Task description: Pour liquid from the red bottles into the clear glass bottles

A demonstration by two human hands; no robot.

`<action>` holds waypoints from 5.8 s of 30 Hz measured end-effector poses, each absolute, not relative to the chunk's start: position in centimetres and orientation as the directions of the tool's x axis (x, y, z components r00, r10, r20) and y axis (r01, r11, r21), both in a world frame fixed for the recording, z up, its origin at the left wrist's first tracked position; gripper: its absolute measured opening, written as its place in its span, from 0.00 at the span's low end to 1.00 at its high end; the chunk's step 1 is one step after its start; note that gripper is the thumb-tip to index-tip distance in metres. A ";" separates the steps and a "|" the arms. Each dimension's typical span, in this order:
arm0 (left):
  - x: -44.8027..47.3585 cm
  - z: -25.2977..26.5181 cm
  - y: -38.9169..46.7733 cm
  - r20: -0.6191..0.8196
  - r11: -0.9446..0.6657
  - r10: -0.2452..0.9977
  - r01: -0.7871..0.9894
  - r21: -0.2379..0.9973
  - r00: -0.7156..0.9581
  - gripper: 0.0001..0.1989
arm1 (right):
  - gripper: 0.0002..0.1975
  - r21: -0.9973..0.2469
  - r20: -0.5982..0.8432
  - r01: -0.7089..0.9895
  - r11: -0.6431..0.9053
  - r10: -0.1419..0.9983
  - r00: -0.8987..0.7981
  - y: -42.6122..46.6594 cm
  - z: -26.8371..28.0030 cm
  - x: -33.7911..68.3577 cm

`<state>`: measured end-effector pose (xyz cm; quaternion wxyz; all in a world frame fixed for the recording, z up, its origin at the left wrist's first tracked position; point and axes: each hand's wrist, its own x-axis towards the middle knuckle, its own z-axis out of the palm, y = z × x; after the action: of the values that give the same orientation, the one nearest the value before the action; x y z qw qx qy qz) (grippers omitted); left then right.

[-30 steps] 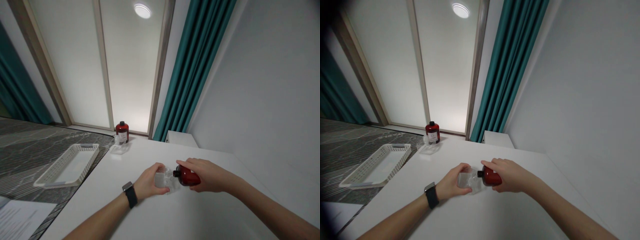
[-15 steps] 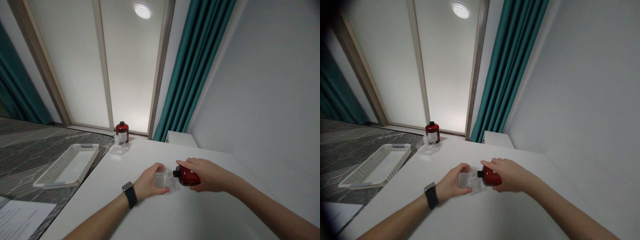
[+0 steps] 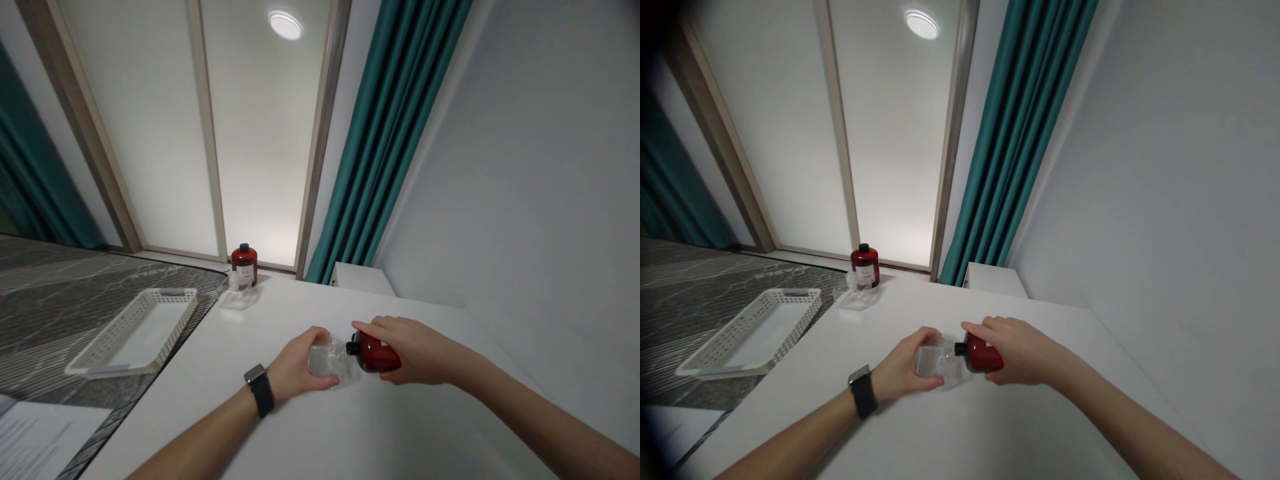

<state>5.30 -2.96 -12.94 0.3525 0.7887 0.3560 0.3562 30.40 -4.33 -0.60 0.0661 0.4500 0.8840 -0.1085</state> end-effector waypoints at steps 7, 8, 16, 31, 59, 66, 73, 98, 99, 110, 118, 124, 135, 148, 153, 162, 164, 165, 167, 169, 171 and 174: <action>5.3 -12.9 -2.9 0.311 -0.501 0.809 0.307 0.809 0.500 0.29 | 0.44 -0.124 -0.210 0.807 0.578 0.779 -0.590 -4.4 -0.5 30.4; 5.3 -12.9 -2.9 0.313 -0.503 0.807 0.306 0.808 0.501 0.29 | 0.44 -0.122 -0.211 0.806 0.579 0.779 -0.591 -4.4 -0.5 30.4; 5.3 -13.0 -2.9 0.318 -0.512 0.805 0.317 0.798 0.500 0.29 | 0.44 -0.104 -0.211 0.801 0.590 0.774 -0.598 -4.3 -0.6 30.5; 5.2 -13.3 -2.8 0.311 -0.504 0.797 0.288 0.814 0.518 0.30 | 0.45 -0.130 -0.169 0.798 0.589 0.780 -0.603 -4.5 -1.5 30.8; 5.3 -13.1 -2.6 0.233 -0.459 0.747 0.230 0.858 0.623 0.29 | 0.45 -0.185 -0.084 0.802 0.568 0.804 -0.589 -4.8 -3.7 31.4; 4.8 -12.3 -2.4 0.206 -0.496 0.767 0.358 0.792 0.607 0.30 | 0.45 -0.231 -0.073 0.810 0.539 0.821 -0.567 -5.0 -4.7 31.9; 5.0 -12.0 -2.3 0.237 -0.496 0.757 0.301 0.814 0.609 0.27 | 0.43 -0.284 -0.001 0.792 0.540 0.826 -0.563 -5.1 -4.9 32.1; 4.9 -10.7 -3.1 0.258 -0.331 0.714 -0.011 0.943 0.651 0.30 | 0.39 -0.149 0.291 0.765 0.627 0.767 -0.572 -4.5 -5.2 32.7; 4.8 -10.7 -3.1 0.257 -0.331 0.711 -0.011 0.944 0.655 0.30 | 0.39 -0.143 0.293 0.756 0.639 0.757 -0.584 -4.5 -5.3 32.8; 4.9 -10.6 -3.1 0.328 -0.479 0.724 0.100 0.872 0.606 0.26 | 0.38 -0.063 0.288 0.700 0.711 0.685 -0.670 -4.4 -5.2 33.1; 4.9 -10.7 -3.1 0.333 -0.485 0.720 0.097 0.869 0.609 0.28 | 0.38 -0.020 0.296 0.673 0.739 0.647 -0.703 -4.2 -4.9 33.0; 5.0 -10.9 -3.1 0.309 -0.450 0.724 0.083 0.889 0.616 0.29 | 0.38 0.004 0.305 0.662 0.749 0.630 -0.714 -4.4 -4.4 32.9; 5.1 -10.6 -3.2 0.280 -0.397 0.734 0.057 0.916 0.619 0.29 | 0.39 0.059 0.299 0.630 0.775 0.588 -0.752 -4.3 -4.1 32.6; 5.0 -10.8 -3.2 0.287 -0.386 0.722 0.022 0.922 0.630 0.31 | 0.38 0.146 0.303 0.611 0.778 0.553 -0.776 -4.2 -3.7 32.5; 5.0 -10.9 -3.1 0.280 -0.374 0.728 0.020 0.927 0.626 0.31 | 0.36 0.161 0.295 0.611 0.775 0.553 -0.779 -4.1 -3.5 32.4; 5.1 -11.0 -3.2 0.296 -0.389 0.741 0.026 0.921 0.603 0.29 | 0.35 0.211 0.311 0.595 0.775 0.524 -0.793 -4.2 -3.3 32.5; 5.2 -11.0 -3.2 0.307 -0.409 0.741 0.039 0.912 0.597 0.29 | 0.34 0.252 0.323 0.584 0.772 0.502 -0.803 -4.1 -3.3 32.4; 5.2 -11.1 -3.2 0.311 -0.415 0.741 0.042 0.909 0.595 0.28 | 0.33 0.272 0.328 0.579 0.769 0.491 -0.807 -4.1 -3.2 32.4; 5.2 -11.1 -3.2 0.314 -0.418 0.741 0.042 0.908 0.593 0.28 | 0.33 0.302 0.335 0.574 0.761 0.478 -0.812 -4.0 -3.2 32.3; 5.2 -11.1 -3.2 0.314 -0.417 0.746 0.045 0.908 0.588 0.28 | 0.32 0.316 0.337 0.573 0.757 0.475 -0.813 -4.0 -3.1 32.3; 5.2 -11.2 -3.2 0.313 -0.418 0.746 0.047 0.907 0.588 0.28 | 0.32 0.323 0.336 0.571 0.754 0.473 -0.814 -4.0 -3.0 32.3; 5.2 -11.4 -3.1 0.313 -0.414 0.744 0.039 0.910 0.590 0.28 | 0.31 0.332 0.329 0.570 0.751 0.475 -0.816 -4.1 -2.8 32.2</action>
<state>5.21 -3.10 -11.39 0.4753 0.7545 0.2592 0.3709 32.21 -4.07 -2.82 -0.1126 0.2812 0.9289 0.2128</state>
